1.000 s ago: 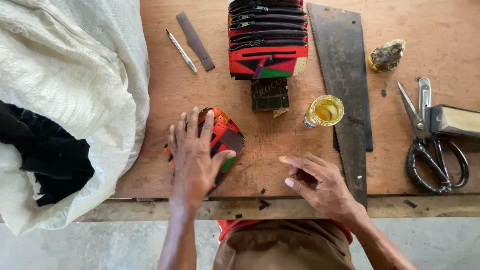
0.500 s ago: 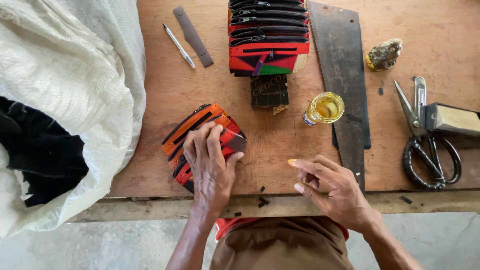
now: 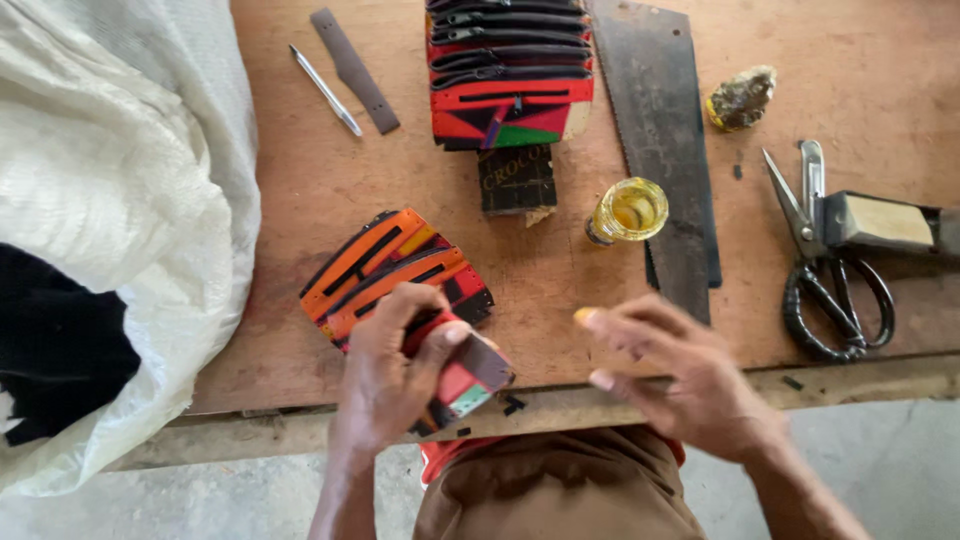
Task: The person applies a yellow adhesive from a small jar to the edges of colorful patterned wallets using a finger. They handle multiple wallets one at a time, turning them over to coat different edges, then place each treated wallet onto a growing stack on the table.
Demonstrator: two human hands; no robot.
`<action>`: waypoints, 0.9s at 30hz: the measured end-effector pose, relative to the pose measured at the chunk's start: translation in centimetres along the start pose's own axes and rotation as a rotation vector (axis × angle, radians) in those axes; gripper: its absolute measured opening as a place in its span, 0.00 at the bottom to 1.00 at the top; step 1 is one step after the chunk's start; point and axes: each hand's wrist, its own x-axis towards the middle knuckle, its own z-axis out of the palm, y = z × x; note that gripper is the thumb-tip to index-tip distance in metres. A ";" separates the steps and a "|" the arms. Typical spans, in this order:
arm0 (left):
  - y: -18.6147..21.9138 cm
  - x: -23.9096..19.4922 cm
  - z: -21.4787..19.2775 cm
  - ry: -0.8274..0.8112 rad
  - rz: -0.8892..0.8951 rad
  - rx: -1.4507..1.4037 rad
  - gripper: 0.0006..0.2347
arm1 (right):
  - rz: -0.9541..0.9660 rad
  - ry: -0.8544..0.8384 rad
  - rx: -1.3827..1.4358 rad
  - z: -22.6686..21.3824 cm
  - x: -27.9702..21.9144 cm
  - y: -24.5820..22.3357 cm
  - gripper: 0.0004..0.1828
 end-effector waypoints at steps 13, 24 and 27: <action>1.7 -1.1 5.8 -0.286 0.332 0.508 0.54 | -0.049 -0.227 -0.883 -7.5 7.6 2.1 0.30; 1.3 -2.2 4.0 -0.059 0.074 -0.826 0.29 | 0.179 -0.505 -0.794 -6.9 11.8 0.7 0.28; 0.8 -1.4 5.1 0.020 0.150 -0.576 0.26 | 0.062 -0.284 -0.641 -8.1 9.6 1.0 0.28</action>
